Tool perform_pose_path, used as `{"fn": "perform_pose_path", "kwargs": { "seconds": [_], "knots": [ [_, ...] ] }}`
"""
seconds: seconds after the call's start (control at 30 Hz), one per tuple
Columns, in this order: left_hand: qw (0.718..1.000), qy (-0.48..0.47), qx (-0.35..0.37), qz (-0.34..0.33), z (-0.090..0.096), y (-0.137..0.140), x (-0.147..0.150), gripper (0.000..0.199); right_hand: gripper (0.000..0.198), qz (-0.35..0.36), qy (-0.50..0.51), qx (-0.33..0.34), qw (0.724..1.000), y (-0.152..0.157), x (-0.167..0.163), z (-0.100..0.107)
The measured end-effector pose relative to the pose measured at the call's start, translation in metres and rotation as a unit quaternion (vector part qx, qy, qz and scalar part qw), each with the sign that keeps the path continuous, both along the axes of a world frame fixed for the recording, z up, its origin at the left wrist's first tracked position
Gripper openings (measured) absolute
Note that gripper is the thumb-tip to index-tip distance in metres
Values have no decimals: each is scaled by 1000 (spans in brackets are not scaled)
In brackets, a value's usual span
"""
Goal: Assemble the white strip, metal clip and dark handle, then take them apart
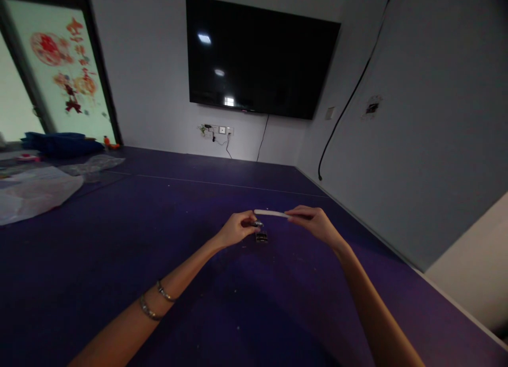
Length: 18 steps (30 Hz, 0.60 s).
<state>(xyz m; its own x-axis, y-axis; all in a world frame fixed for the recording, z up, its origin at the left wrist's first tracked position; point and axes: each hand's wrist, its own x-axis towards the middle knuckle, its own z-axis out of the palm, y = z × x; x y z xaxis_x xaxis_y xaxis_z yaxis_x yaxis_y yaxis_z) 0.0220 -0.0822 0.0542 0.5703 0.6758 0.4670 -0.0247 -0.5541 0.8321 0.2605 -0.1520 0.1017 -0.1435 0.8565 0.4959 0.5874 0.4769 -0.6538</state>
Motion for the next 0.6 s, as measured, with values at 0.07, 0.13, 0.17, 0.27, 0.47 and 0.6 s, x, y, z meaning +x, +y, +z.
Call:
{"fn": "perform_pose_path", "kwargs": {
  "seconds": [0.07,0.13,0.17,0.27,0.47,0.6],
  "knots": [
    [1000,2,-8,-1,0,-1,0,12,26,-14,33,14,999,3,2,-3],
    [1000,-2,-27,7,0,-2,1,12,32,-34,65,22,997,7,3,-6],
    [999,-6,-36,15,-1,-2,2,13,34,-42,75,24,996,9,3,-7],
    [997,-24,-55,41,-6,0,3,18,38,-50,74,37,995,14,1,-11],
    [991,-69,-75,83,-14,5,5,18,33,-66,52,64,994,18,-11,-18],
    [985,-74,-87,129,-13,6,4,20,37,-72,58,21,995,18,-17,-21]
  ]
}}
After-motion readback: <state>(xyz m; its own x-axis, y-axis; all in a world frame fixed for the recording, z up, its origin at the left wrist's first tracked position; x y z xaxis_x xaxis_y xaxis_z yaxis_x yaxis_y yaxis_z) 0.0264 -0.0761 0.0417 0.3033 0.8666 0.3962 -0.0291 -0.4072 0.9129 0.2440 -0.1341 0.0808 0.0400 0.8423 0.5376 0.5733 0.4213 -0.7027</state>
